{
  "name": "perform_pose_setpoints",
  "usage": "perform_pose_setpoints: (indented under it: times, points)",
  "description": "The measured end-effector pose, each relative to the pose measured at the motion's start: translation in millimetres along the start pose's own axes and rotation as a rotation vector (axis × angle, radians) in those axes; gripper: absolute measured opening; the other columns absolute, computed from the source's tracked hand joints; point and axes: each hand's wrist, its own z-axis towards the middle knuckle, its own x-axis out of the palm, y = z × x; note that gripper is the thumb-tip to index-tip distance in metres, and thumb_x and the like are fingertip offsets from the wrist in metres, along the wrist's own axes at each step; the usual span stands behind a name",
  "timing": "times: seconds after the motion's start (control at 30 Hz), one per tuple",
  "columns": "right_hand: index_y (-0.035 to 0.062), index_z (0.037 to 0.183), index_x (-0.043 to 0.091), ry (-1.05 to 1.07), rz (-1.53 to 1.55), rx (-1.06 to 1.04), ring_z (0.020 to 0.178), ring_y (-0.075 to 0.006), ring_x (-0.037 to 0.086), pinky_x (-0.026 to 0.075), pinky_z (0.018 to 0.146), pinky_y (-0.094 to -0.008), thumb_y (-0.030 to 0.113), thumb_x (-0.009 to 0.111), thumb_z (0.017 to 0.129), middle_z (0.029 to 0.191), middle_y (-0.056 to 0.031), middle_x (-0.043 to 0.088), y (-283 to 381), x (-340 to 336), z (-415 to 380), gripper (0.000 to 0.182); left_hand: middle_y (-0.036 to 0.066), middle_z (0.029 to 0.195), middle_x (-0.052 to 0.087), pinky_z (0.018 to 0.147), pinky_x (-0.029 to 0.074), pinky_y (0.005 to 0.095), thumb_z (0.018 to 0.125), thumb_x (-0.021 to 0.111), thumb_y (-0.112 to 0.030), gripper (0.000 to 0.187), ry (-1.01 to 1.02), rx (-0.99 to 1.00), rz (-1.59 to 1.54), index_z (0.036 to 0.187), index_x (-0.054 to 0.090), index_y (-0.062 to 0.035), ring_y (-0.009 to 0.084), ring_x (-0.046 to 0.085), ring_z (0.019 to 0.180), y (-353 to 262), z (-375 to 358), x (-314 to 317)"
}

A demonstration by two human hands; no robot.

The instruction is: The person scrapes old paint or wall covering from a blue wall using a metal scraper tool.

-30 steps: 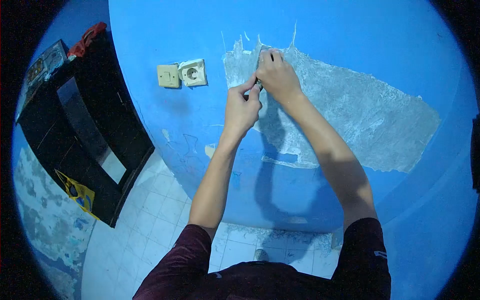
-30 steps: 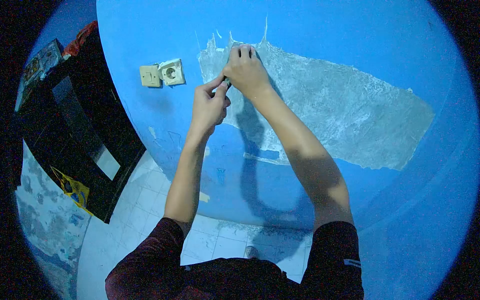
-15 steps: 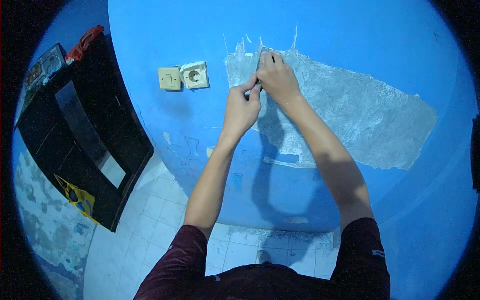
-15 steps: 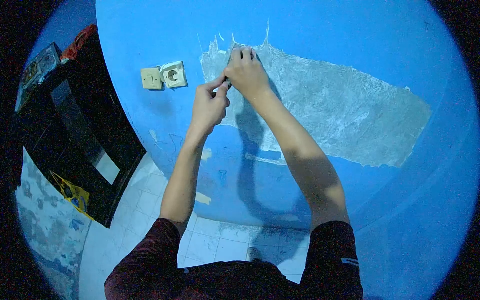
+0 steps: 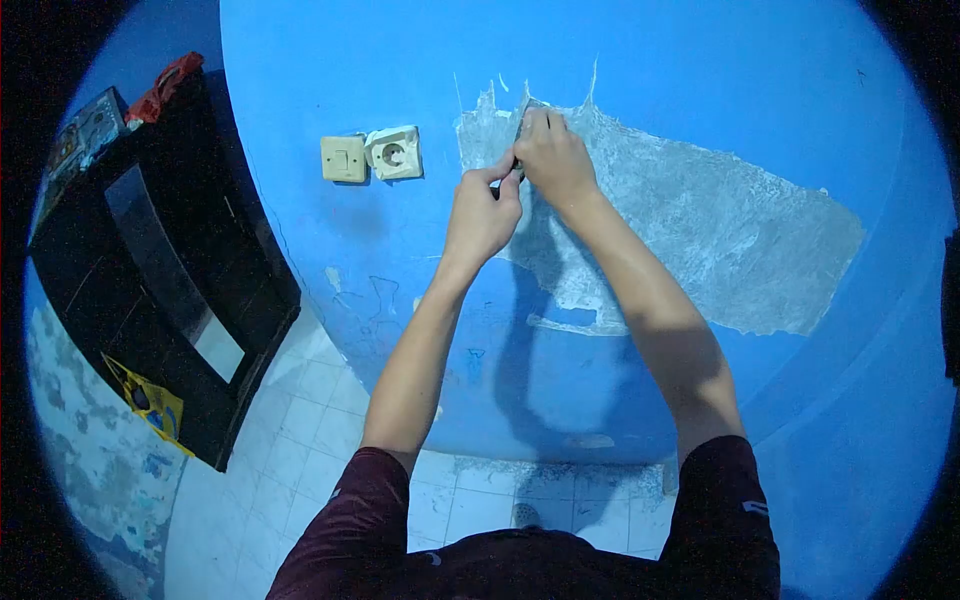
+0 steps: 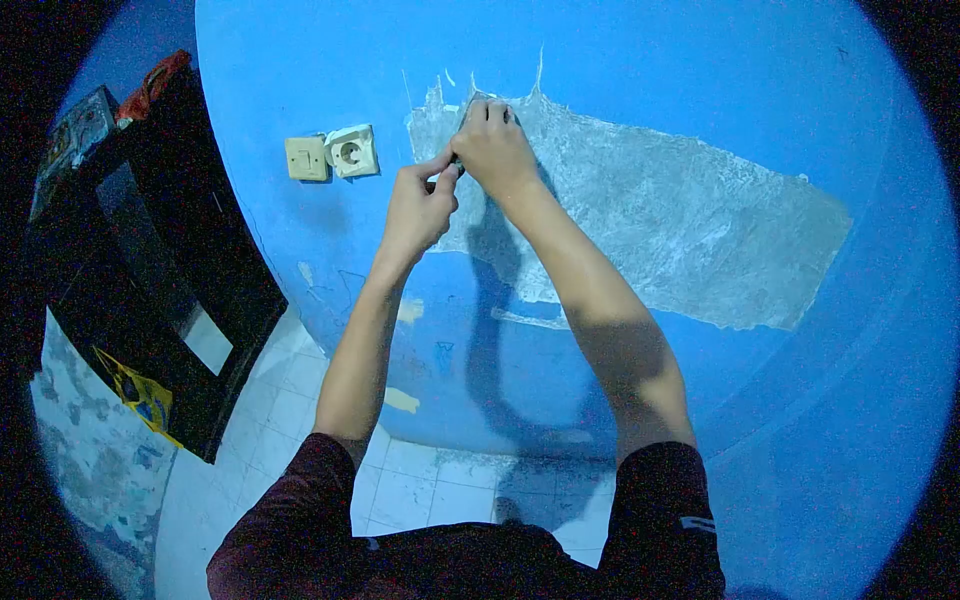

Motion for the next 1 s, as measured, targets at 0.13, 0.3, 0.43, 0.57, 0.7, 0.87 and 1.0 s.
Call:
perform_pose_setpoints:
  times: [0.13,0.3,0.43,0.57,0.7,0.87,1.0]
  points:
    - [-0.0039,0.087,0.063,-0.027,0.046,0.023,0.088,-0.0226,0.063,0.058,0.064,-0.0297,0.008,0.061,0.075,0.086,-0.0106,0.058,6.8,-1.1,-0.3,0.017,-0.001,0.056,0.052,0.041,0.034,0.0262,0.095,0.052,-0.015,0.034,-0.013,0.05,0.02,0.127,0.06,-0.0056,0.0047,0.041,0.044,3.8,0.6,-5.2]
    - [-0.0005,0.072,0.068,-0.082,0.055,0.026,0.08,-0.0245,0.062,0.057,0.065,-0.03,0.013,0.064,0.07,0.08,-0.0114,0.059,10.7,6.1,1.8,0.014,0.0,0.056,0.053,0.042,0.035,0.0271,0.095,0.052,-0.014,0.033,-0.006,0.046,0.117,0.125,0.061,-0.0039,0.0055,0.042,0.045,-6.2,-0.6,-16.2]
    - [0.0006,0.071,0.068,-0.057,0.081,0.069,0.079,-0.0233,0.064,0.057,0.063,-0.03,0.014,0.065,0.07,0.08,-0.0116,0.059,11.2,3.0,6.2,0.014,0.0,0.057,0.052,0.043,0.035,0.0272,0.095,0.052,-0.015,0.033,0.059,0.057,0.184,0.125,0.061,-0.0047,0.0056,0.041,0.045,-13.2,7.6,-24.7]
    - [0.002,0.069,0.068,-0.061,0.065,0.079,0.077,-0.0235,0.064,0.057,0.062,-0.0303,0.015,0.065,0.071,0.08,-0.0118,0.058,14.6,4.7,8.0,0.014,0.0,0.057,0.052,0.043,0.035,0.0273,0.095,0.052,-0.016,0.033,0.056,0.086,0.162,0.125,0.062,-0.0058,0.0054,0.041,0.046,-7.0,10.3,-29.4]
    - [0.0027,0.069,0.07,-0.078,0.034,0.083,0.078,-0.0246,0.064,0.057,0.061,-0.0293,0.016,0.065,0.07,0.081,-0.012,0.058,16.7,6.6,9.9,0.014,0.001,0.057,0.053,0.045,0.037,0.0276,0.095,0.053,-0.017,0.032,0.088,0.039,0.171,0.124,0.062,-0.0059,0.0054,0.043,0.049,-15.8,8.8,-35.3]
    - [0.0022,0.07,0.07,-0.062,-0.009,0.078,0.079,-0.025,0.063,0.056,0.06,-0.0278,0.015,0.065,0.069,0.082,-0.0124,0.059,15.9,5.4,11.4,0.014,0.007,0.058,0.055,0.046,0.038,0.0304,0.093,0.053,-0.016,0.032,0.059,0.14,0.253,0.121,0.063,-0.0038,0.0079,0.043,0.049,-15.4,12.9,-34.9]
    - [0.0013,0.072,0.07,-0.052,-0.018,0.079,0.08,-0.0249,0.063,0.056,0.06,-0.0281,0.014,0.065,0.069,0.083,-0.013,0.059,18.3,8.8,12.0,0.014,0.009,0.058,0.056,0.047,0.038,0.0322,0.092,0.054,-0.015,0.031,0.047,0.155,0.214,0.119,0.064,-0.0037,0.0091,0.043,0.049,-15.7,11.2,-37.1]
